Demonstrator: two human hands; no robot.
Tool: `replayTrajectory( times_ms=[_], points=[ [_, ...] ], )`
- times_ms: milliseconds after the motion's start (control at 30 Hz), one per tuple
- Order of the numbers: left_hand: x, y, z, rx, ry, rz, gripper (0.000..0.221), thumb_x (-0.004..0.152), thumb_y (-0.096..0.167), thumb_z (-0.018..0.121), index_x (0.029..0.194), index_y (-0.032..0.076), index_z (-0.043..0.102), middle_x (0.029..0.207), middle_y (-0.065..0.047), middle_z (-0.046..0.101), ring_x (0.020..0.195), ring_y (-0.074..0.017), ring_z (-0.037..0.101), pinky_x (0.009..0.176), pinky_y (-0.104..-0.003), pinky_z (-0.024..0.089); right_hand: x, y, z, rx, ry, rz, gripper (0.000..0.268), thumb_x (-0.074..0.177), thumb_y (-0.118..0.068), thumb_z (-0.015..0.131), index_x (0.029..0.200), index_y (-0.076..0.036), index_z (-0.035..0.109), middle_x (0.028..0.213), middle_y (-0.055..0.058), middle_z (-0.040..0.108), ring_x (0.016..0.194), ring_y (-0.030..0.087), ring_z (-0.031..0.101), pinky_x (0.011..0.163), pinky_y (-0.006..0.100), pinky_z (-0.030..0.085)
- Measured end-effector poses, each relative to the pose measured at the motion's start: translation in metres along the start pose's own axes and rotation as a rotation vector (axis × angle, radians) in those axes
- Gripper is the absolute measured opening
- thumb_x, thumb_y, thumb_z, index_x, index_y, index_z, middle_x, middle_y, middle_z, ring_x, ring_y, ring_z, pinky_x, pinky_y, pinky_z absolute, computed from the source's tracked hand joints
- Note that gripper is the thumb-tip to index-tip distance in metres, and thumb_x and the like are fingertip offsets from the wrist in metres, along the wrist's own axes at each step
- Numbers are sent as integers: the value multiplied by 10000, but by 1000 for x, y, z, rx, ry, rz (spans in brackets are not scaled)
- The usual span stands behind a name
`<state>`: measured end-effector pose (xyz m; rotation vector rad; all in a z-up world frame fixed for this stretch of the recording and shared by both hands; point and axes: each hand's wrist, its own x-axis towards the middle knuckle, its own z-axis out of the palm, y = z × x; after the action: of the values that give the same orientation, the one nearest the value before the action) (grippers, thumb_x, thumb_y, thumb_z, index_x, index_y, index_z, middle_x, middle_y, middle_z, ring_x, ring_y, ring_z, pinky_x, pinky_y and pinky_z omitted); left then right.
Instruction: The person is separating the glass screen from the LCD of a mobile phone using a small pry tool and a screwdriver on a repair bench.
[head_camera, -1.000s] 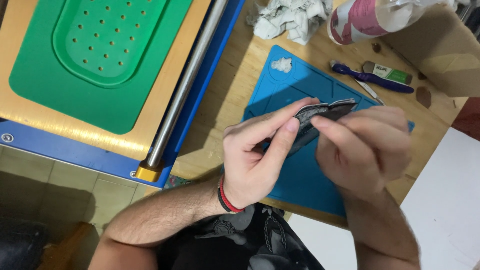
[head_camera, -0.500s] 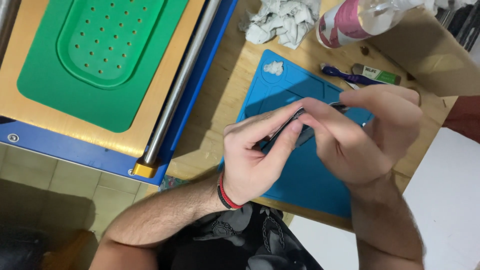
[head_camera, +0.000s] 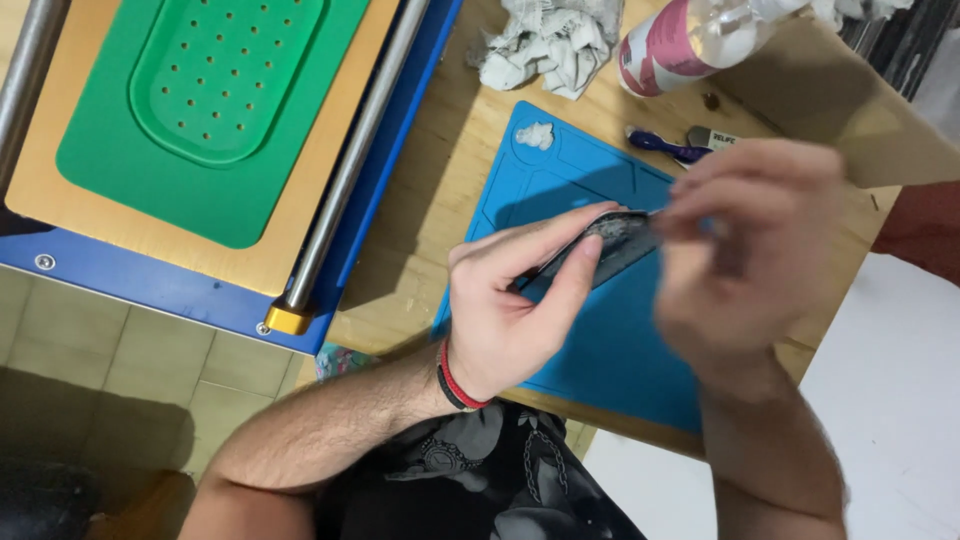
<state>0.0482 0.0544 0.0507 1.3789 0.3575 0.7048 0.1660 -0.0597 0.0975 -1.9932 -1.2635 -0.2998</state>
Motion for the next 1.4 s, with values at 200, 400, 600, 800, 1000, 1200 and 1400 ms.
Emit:
replayTrajectory(
  times_ms=[200, 400, 600, 800, 1000, 1200, 1400],
  points=[
    [-8, -2, 0, -139, -17, -146, 205, 1112, 86, 722, 1299, 62, 803, 684, 82, 391, 667, -71, 303, 635, -251, 310, -21, 20, -48, 52, 78, 210, 233, 1296, 263, 749, 1342, 139, 557, 1242, 325, 660, 1161, 401, 743, 1080, 431, 649],
    [-5, -40, 9, -381, 28, -353, 268, 991, 81, 828, 1256, 50, 800, 1229, -123, 838, 1118, -119, 795, 1002, -252, 663, -96, 89, -41, -134, -210, 451, 168, 1002, 101, 884, 1108, -8, 812, 1074, 134, 781, 943, 234, 695, 889, 351, 584],
    [-1, -39, 40, -494, -73, -409, 250, 1045, 84, 771, 1281, 2, 787, 1224, -135, 834, 1090, -96, 769, 976, -248, 646, -105, 103, -43, 12, -362, 510, 157, 992, 23, 620, 854, 2, 691, 1098, 107, 693, 967, 241, 657, 842, 360, 491],
    [0, -48, 74, -348, -122, -366, 214, 1041, 86, 797, 1252, 51, 793, 1104, -14, 831, 963, -26, 721, 904, -213, 607, -110, 83, -58, 567, -21, 850, 431, 1232, -199, 446, 807, -148, 497, 629, -62, 448, 560, 43, 359, 570, 221, 273],
    [2, -49, 100, -426, -189, -376, 132, 1090, 67, 724, 1218, 44, 749, 1159, -85, 824, 954, -77, 758, 868, -227, 612, -115, 64, -58, 869, -49, 844, 624, 967, -45, 762, 1538, 33, 521, 1384, 125, 719, 1252, 197, 705, 1110, 342, 586],
    [25, -34, 83, -159, -345, -227, 181, 1120, 134, 664, 1111, 18, 802, 1040, -78, 821, 853, -116, 716, 843, -242, 614, -122, 80, -74, 795, -97, 885, 464, 965, -47, 770, 1396, 63, 640, 1249, 114, 769, 1147, 175, 731, 1023, 300, 602],
    [30, -25, 67, -71, -466, -278, 90, 1030, 56, 756, 1085, 0, 801, 951, -135, 848, 763, -183, 837, 737, -234, 695, -119, 80, -87, 701, -210, 934, 409, 942, -80, 774, 1319, 36, 667, 1183, 105, 795, 1058, 165, 753, 912, 292, 626]
  ],
)
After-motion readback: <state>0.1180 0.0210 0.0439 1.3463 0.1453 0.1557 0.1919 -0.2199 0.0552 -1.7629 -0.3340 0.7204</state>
